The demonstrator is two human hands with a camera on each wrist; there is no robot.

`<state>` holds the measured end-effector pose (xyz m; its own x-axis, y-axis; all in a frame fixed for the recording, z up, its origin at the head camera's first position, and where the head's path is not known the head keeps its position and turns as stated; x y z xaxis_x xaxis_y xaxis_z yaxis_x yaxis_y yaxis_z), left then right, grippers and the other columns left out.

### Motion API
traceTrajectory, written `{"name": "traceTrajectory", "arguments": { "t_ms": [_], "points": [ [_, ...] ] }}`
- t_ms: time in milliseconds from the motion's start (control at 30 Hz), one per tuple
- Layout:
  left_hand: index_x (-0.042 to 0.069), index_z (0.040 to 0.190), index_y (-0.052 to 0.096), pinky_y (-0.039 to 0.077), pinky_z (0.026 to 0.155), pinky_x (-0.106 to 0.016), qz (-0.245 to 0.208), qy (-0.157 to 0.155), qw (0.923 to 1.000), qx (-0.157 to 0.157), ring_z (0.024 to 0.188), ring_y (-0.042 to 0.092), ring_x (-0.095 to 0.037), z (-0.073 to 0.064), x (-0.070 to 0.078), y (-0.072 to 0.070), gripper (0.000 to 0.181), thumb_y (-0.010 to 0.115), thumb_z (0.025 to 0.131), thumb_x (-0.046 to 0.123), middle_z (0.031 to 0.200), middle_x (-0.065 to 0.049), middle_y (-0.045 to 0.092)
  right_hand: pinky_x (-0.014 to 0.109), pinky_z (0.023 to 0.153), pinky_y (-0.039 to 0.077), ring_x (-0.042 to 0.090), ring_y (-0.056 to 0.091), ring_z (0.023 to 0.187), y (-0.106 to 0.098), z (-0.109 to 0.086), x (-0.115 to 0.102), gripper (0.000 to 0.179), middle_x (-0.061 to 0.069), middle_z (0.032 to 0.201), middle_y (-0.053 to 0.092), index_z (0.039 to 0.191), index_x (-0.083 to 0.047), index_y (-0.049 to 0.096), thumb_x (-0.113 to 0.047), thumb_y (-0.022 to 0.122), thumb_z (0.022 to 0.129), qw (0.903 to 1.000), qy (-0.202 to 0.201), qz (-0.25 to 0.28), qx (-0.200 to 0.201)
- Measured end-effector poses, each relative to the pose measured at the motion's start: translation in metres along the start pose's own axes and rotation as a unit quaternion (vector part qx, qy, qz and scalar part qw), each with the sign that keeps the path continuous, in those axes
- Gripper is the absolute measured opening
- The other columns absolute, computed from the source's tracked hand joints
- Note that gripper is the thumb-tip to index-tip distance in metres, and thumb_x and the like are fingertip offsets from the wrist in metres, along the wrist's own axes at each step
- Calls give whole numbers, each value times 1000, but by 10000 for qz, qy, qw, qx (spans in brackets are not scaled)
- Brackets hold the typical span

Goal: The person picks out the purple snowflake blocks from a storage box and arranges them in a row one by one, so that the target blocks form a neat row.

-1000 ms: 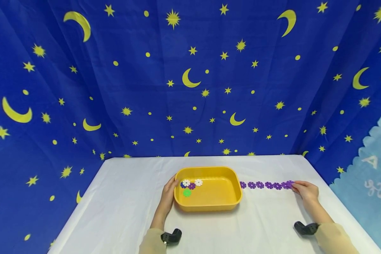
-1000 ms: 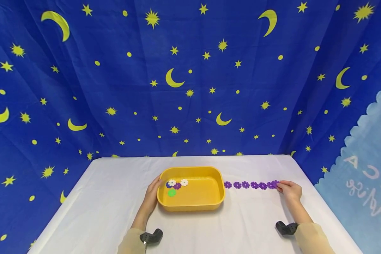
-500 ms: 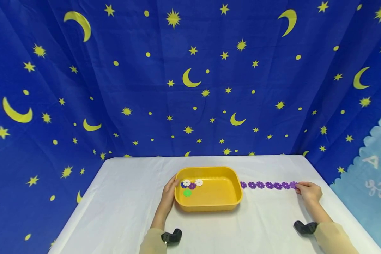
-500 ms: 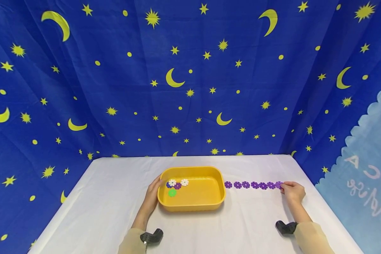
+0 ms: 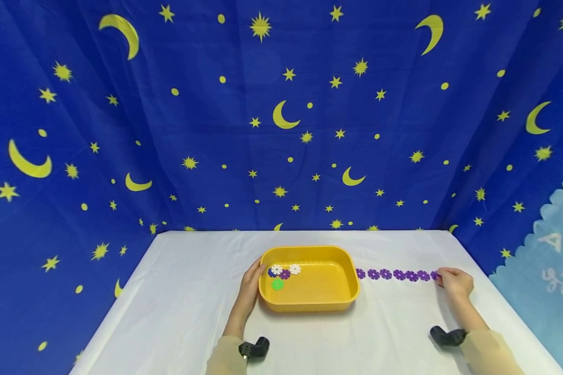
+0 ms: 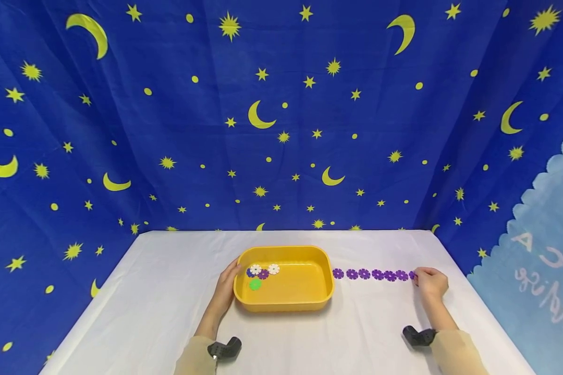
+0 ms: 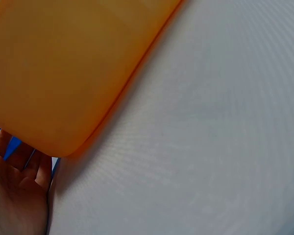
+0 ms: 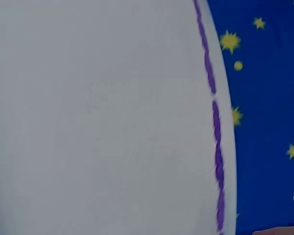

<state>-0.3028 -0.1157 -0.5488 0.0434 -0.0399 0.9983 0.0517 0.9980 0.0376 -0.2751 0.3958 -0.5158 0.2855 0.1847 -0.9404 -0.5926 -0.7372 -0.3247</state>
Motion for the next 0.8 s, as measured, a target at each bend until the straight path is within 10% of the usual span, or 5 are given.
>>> {"name": "traceTrajectory", "arguments": {
  "t_ms": [167, 500, 800],
  "points": [
    [8, 146, 37, 16, 121, -50, 45, -26, 10000, -2, 145, 25, -32, 1, -1, 0, 54, 42, 100, 36, 154, -12, 35, 11, 50, 52, -6, 55, 48, 12, -10, -14, 22, -22, 49, 53, 70, -12, 64, -3, 55, 87, 9985, -103, 374, -388],
    [8, 145, 39, 18, 120, -54, 170, 66, 9998, 29, 144, 28, -34, 3, -2, 0, 53, 41, 100, 36, 152, -14, 37, 11, 56, 55, -6, 58, 55, 41, -33, -43, 29, -21, 56, 56, 110, 19, 57, -2, 54, 91, 9936, -565, 291, -931],
    [10, 146, 37, 15, 122, -50, 33, -107, 9999, -6, 146, 25, -30, 1, -1, -1, 53, 42, 100, 37, 154, -10, 35, 13, 64, 55, -3, 62, 63, 62, -57, -64, 16, -16, 66, 64, 85, -13, 66, -5, 54, 94, 9740, -323, 887, -2061]
  ]
}}
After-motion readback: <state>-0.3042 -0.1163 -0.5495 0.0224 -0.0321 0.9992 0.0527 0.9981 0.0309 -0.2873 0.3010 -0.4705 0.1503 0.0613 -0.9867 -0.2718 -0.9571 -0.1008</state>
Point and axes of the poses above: each hand's wrist, its own z-axis towards the middle knuckle, its own y-axis out of the palm, x = y × z, the point moved 2 cm from there along z, towards the middle knuckle
